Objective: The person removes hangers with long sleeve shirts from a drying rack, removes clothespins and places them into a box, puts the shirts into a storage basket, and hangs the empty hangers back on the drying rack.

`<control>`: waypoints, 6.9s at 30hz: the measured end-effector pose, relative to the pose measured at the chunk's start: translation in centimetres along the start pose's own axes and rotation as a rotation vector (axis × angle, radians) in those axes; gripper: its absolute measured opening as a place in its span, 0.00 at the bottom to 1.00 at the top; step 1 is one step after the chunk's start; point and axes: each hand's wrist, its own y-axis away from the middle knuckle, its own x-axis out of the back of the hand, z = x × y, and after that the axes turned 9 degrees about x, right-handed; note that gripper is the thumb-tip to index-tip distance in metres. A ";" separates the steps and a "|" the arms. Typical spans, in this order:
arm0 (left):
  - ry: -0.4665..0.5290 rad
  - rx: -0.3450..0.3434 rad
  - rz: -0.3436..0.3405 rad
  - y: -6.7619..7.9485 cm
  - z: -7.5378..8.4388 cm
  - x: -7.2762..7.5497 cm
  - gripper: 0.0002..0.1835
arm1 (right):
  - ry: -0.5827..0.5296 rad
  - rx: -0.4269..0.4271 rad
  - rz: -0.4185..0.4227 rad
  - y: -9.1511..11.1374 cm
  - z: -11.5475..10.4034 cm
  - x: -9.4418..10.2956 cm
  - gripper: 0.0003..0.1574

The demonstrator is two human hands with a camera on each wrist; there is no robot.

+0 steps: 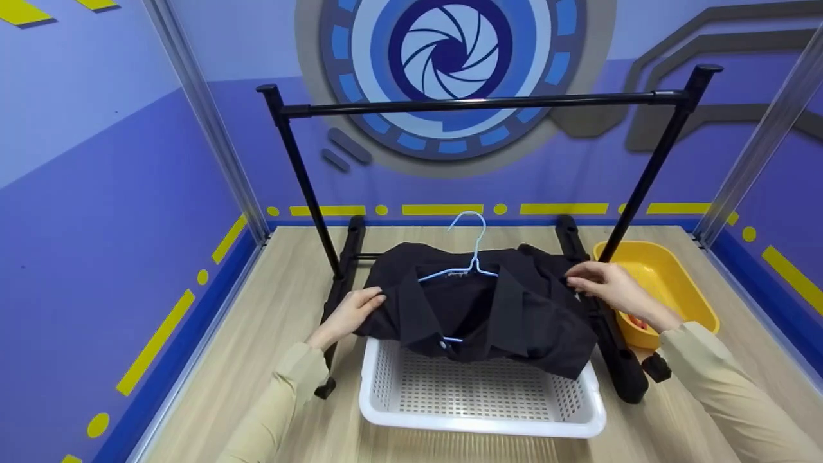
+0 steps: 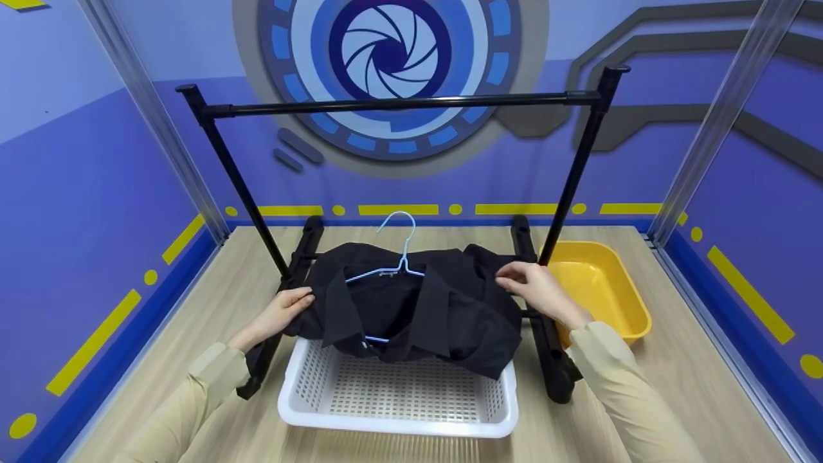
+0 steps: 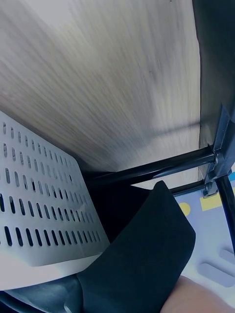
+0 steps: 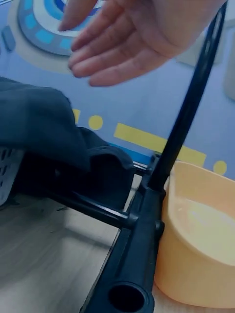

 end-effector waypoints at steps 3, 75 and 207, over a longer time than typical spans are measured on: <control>0.000 0.016 -0.009 0.0 0.1 0.1 0.12 | -0.029 0.055 -0.046 0.0 -0.1 -0.8 0.15; -0.308 -0.168 0.041 -6.7 3.5 -1.7 0.13 | 0.074 0.521 0.060 -0.7 -8.5 -3.6 0.11; -0.140 -0.354 0.326 -6.6 6.4 0.5 0.07 | -0.150 0.002 0.100 1.4 -5.1 -0.5 0.15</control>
